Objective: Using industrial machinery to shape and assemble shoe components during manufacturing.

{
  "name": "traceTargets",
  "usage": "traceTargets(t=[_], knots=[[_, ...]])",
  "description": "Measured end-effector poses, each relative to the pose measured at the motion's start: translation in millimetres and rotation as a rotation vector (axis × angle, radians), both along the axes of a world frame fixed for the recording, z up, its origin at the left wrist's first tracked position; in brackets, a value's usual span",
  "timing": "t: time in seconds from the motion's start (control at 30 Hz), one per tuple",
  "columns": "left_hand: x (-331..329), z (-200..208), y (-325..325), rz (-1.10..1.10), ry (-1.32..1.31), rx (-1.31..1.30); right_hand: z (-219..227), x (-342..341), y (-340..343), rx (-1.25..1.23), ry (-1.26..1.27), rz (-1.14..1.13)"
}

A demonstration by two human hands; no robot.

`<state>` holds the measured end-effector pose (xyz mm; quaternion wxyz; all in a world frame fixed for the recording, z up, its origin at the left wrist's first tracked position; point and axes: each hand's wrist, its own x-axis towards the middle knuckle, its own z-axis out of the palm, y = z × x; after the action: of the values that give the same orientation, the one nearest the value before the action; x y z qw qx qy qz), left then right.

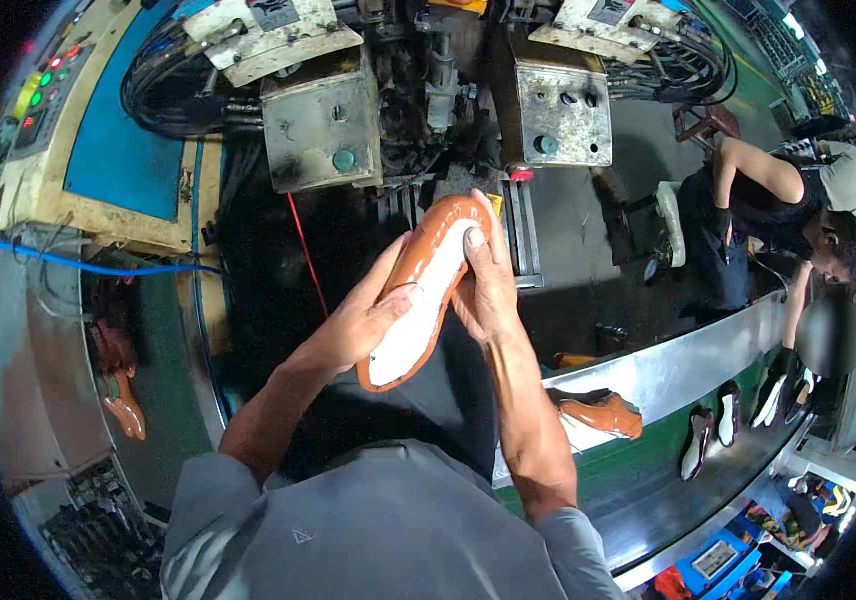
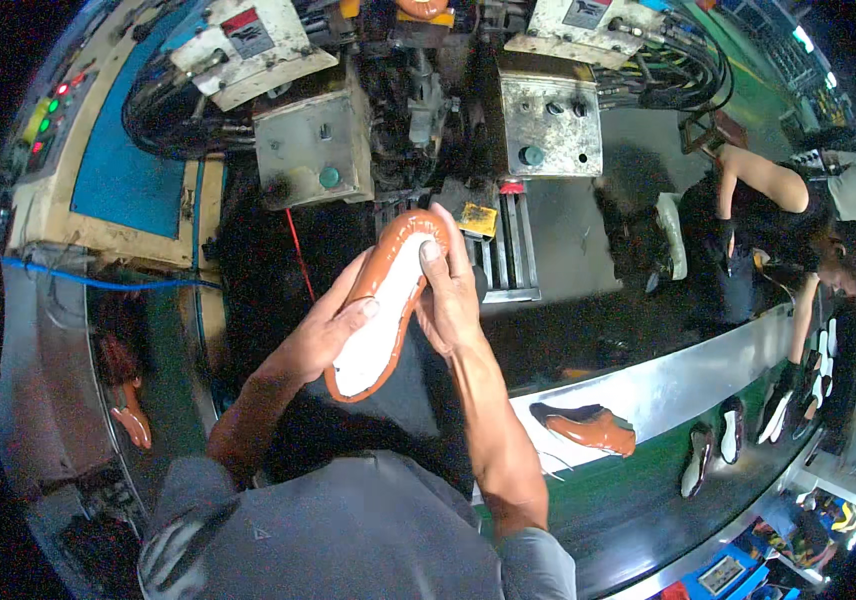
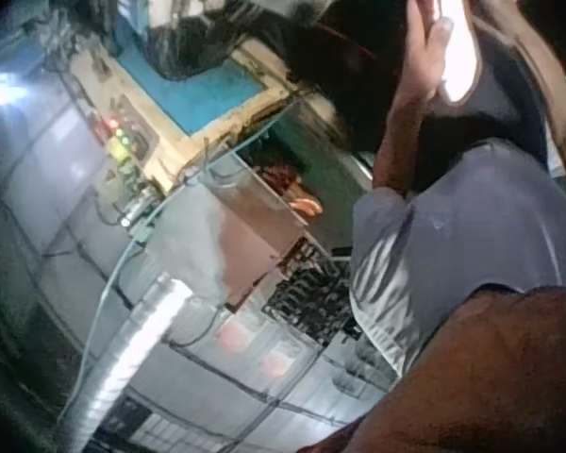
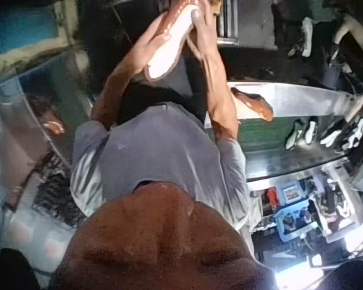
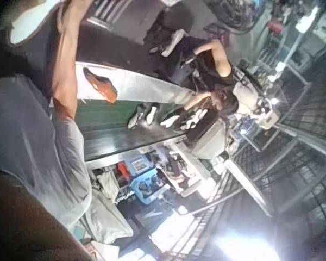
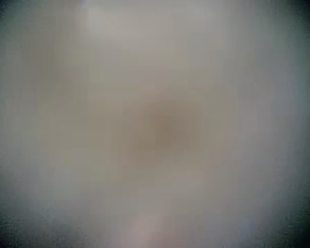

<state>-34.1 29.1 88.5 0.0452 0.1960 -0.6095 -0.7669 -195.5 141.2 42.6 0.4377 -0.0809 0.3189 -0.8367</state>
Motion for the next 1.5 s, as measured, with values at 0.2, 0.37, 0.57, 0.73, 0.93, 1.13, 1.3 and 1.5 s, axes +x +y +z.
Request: traceTargets(t=[0.2,0.37,0.57,0.73,0.93,1.13,1.3,1.5], knots=[[96,-23,28,0.126,0.134,0.141,-6,57,-9,0.028,0.002,0.012],[200,-69,31,0.482,-0.058,0.333,-22,93,6,0.449,0.462,0.312],[420,-129,7,0.964,-0.369,-0.379,-80,62,60,0.589,0.341,0.351],[602,-109,-21,0.771,-1.438,-0.987,-90,46,42,0.554,0.432,0.436],[711,-87,83,0.928,-1.203,-0.916,-78,48,-3,0.391,0.556,0.731],[697,-93,290,0.862,-1.312,-0.293,-100,39,-16,0.581,0.54,0.787],[672,-135,411,1.139,-1.963,-0.284,-137,10,-15,0.569,0.577,0.885],[686,-144,480,1.313,-2.076,0.008,-128,51,-9,0.551,0.467,0.82]])
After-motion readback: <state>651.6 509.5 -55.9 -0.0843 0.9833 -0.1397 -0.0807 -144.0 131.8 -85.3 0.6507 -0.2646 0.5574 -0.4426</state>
